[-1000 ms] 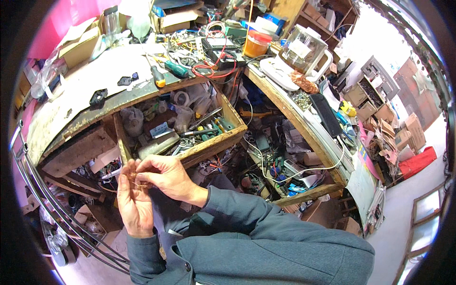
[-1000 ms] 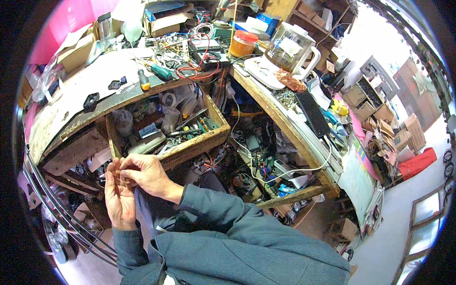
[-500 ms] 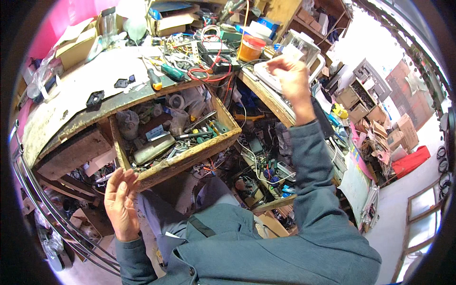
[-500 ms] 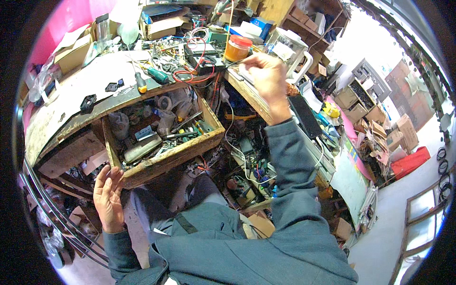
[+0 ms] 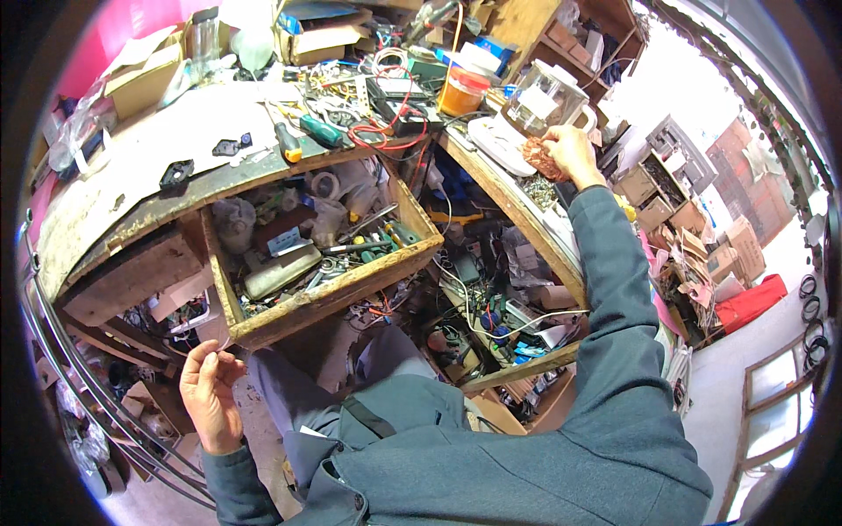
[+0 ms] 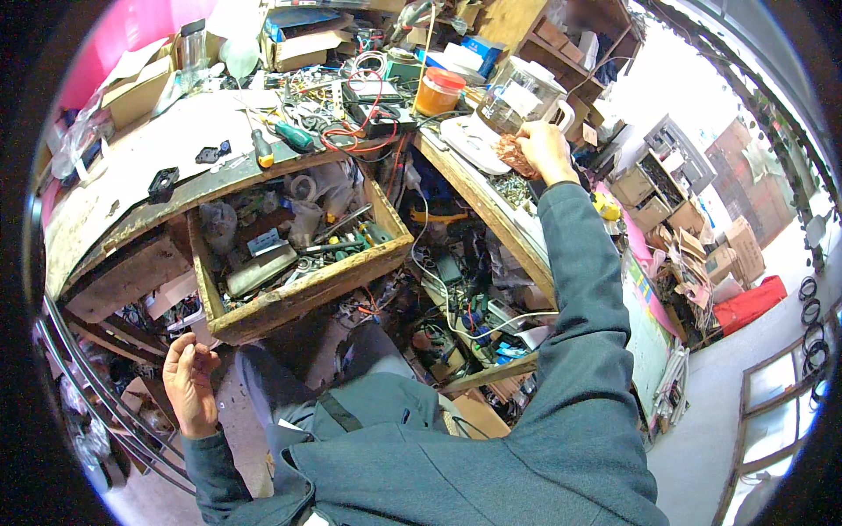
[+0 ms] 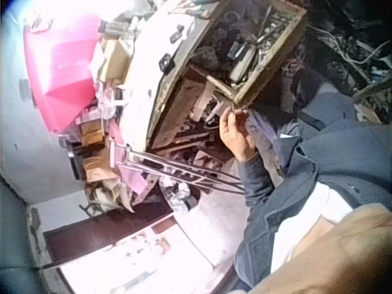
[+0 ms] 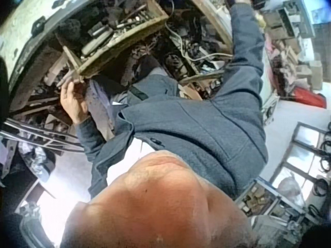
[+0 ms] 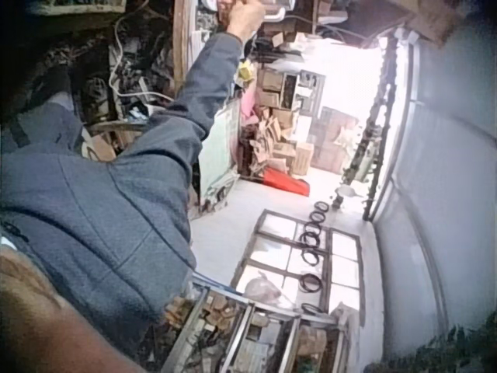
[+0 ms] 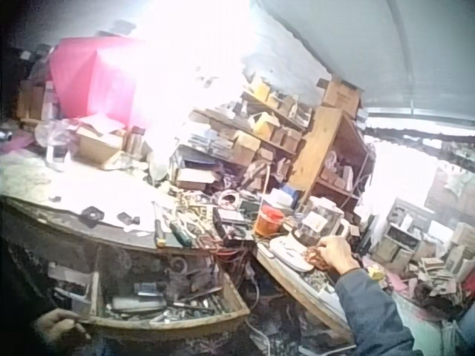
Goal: The person handles small electronic components and wires, then picks up a black plastic housing and inserts a component into it. They continue to manipulate the housing and wires, then open a small plastic bag and remove a small item.
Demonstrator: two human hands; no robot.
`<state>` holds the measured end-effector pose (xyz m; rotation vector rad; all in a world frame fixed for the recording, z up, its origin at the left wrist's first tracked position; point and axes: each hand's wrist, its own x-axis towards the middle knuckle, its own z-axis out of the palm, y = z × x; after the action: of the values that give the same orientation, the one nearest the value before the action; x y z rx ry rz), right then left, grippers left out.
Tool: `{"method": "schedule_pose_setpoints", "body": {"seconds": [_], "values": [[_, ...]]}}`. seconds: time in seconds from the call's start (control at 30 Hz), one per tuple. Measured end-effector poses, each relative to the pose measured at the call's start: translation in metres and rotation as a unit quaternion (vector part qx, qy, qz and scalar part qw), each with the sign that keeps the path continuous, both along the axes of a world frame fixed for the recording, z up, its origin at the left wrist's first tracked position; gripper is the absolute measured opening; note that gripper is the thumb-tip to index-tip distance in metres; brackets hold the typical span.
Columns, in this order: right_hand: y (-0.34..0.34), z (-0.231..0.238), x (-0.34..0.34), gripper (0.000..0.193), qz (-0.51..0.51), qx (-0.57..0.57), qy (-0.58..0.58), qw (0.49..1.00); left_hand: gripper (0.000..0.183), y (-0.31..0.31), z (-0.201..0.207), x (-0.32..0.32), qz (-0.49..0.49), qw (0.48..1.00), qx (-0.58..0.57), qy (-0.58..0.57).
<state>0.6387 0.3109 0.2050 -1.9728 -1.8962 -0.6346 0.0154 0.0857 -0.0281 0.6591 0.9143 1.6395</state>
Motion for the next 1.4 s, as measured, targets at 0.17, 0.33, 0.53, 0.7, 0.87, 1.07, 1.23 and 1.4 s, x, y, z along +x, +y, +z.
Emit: {"method": "schedule_pose_setpoints", "body": {"seconds": [0.17, 0.33, 0.53, 0.7, 0.87, 1.07, 1.23, 1.4], "values": [[0.003, 0.012, -0.030, 0.027, -0.049, -0.039, -0.165, 0.984, 0.022, -0.015, -0.007, -0.017, 0.031, 0.999, -0.028, 0.028], [-0.026, 0.029, -0.028, 0.029, -0.041, -0.106, -0.100, 0.988, 0.021, -0.012, -0.005, -0.005, 0.000, 0.998, -0.054, 0.020], [-0.027, 0.042, -0.067, 0.023, -0.062, -0.081, -0.167, 0.981, 0.022, -0.022, -0.006, -0.008, 0.004, 0.998, -0.050, 0.047], [-0.027, 0.034, -0.129, 0.024, 0.016, -0.078, -0.140, 0.987, 0.025, -0.025, -0.006, -0.009, 0.003, 0.995, -0.065, 0.070], [-0.028, 0.015, -0.200, 0.024, 0.207, -0.095, -0.039, 0.973, 0.027, -0.022, 0.004, -0.004, 0.022, 0.986, -0.083, 0.141], [-0.008, -0.037, -0.277, 0.012, 0.386, -0.075, 0.058, 0.918, 0.024, 0.012, 0.020, 0.022, 0.089, 0.978, 0.031, 0.184], [0.010, -0.067, -0.349, 0.010, 0.463, -0.047, 0.112, 0.878, 0.022, 0.064, 0.033, 0.037, 0.041, 0.944, 0.075, 0.319], [0.052, -0.080, -0.375, 0.014, 0.417, -0.001, 0.080, 0.905, 0.021, 0.093, 0.022, 0.056, 0.058, 0.888, 0.046, 0.453]]}}
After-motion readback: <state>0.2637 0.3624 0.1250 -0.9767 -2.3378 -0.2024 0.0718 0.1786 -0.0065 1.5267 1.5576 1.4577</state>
